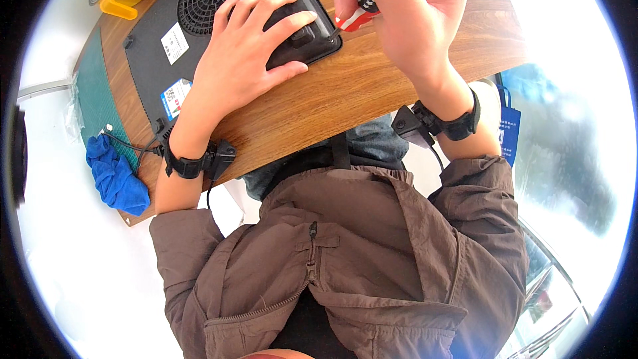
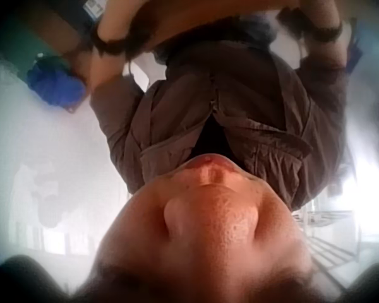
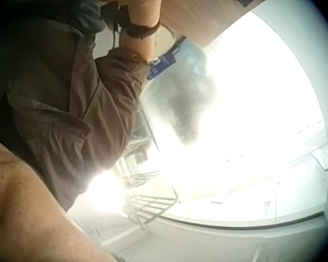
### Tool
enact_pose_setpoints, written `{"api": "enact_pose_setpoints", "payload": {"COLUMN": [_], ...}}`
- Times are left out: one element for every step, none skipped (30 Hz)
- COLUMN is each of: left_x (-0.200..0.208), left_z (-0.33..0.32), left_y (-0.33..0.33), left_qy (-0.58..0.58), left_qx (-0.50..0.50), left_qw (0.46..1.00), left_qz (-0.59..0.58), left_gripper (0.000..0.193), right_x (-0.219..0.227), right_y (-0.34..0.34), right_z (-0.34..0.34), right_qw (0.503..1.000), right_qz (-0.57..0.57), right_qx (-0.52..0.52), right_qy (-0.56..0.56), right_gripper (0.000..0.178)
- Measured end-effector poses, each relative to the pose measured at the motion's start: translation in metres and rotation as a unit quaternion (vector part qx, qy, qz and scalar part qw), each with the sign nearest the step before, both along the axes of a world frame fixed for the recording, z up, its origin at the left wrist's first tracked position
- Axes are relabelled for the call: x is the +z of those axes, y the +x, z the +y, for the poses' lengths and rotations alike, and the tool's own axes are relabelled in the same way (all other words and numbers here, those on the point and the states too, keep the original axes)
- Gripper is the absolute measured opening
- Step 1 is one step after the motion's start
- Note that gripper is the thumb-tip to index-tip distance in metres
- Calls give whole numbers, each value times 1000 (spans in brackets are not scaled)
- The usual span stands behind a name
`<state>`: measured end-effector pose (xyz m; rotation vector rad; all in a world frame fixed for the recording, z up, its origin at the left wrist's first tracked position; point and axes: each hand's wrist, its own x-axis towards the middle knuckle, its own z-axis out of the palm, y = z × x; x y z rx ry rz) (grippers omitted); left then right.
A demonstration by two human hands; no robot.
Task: The person uses a screwdriver to remove screws from the bottom of a black electric appliance. They then lift off the bottom cover and set it aside, revealing the internal components including a heating element and control panel.
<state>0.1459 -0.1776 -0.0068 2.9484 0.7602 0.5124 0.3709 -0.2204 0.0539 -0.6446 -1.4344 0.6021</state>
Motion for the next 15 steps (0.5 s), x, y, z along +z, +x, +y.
{"api": "enact_pose_setpoints", "payload": {"left_x": [0,0,0,-1,-1,0,0,-1,-1,0,-1,-1,-1,0,1], "left_z": [0,0,0,0,0,0,0,0,0,-1,-1,-1,-1,-1,-1], "left_y": [0,0,0,0,0,0,0,0,-1,-1,-1,-1,0,-1,-1], "left_qy": [1,2,3,5,5,6,6,5,4,3,4,5,7,5,4], "left_qx": [0,1,2,2,2,1,0,-1,-2,-2,-2,-1,-1,0,-1], "left_qw": [1000,1000,1000,1000,1000,1000,1000,1000,1000,1000,1000,1000,1000,1000,1000], "left_qz": [0,0,1,1,1,0,-1,0,-1,-1,-1,-1,-1,-4,-7], "left_gripper": [62,62,62,62,62,62,62,62,62,62,62,62,62,62,62], "right_x": [-2,-2,-2,-2,-2,-2,-1,0,1,3,7,11,18,23,28], "right_y": [0,0,0,0,0,0,0,0,-1,-4,-3,-1,4,8,12], "right_z": [1,1,1,0,0,-1,-1,-2,-2,-2,-1,-1,0,1,1], "right_qw": [1000,1000,1000,1000,1000,1000,999,999,999,998,994,986,961,938,910], "right_qz": [2,3,5,5,6,6,6,-3,-12,-31,-93,-154,-255,-320,-383], "right_qx": [1,3,6,9,14,19,24,21,18,7,-25,-56,-106,-133,-160], "right_qy": [2,1,-1,-5,-10,-16,-21,-29,-37,-46,-45,-41,-25,-22,-15], "right_gripper": [26,25,25,25,24,24,24,24,25,28,30,33,35,37,41]}}
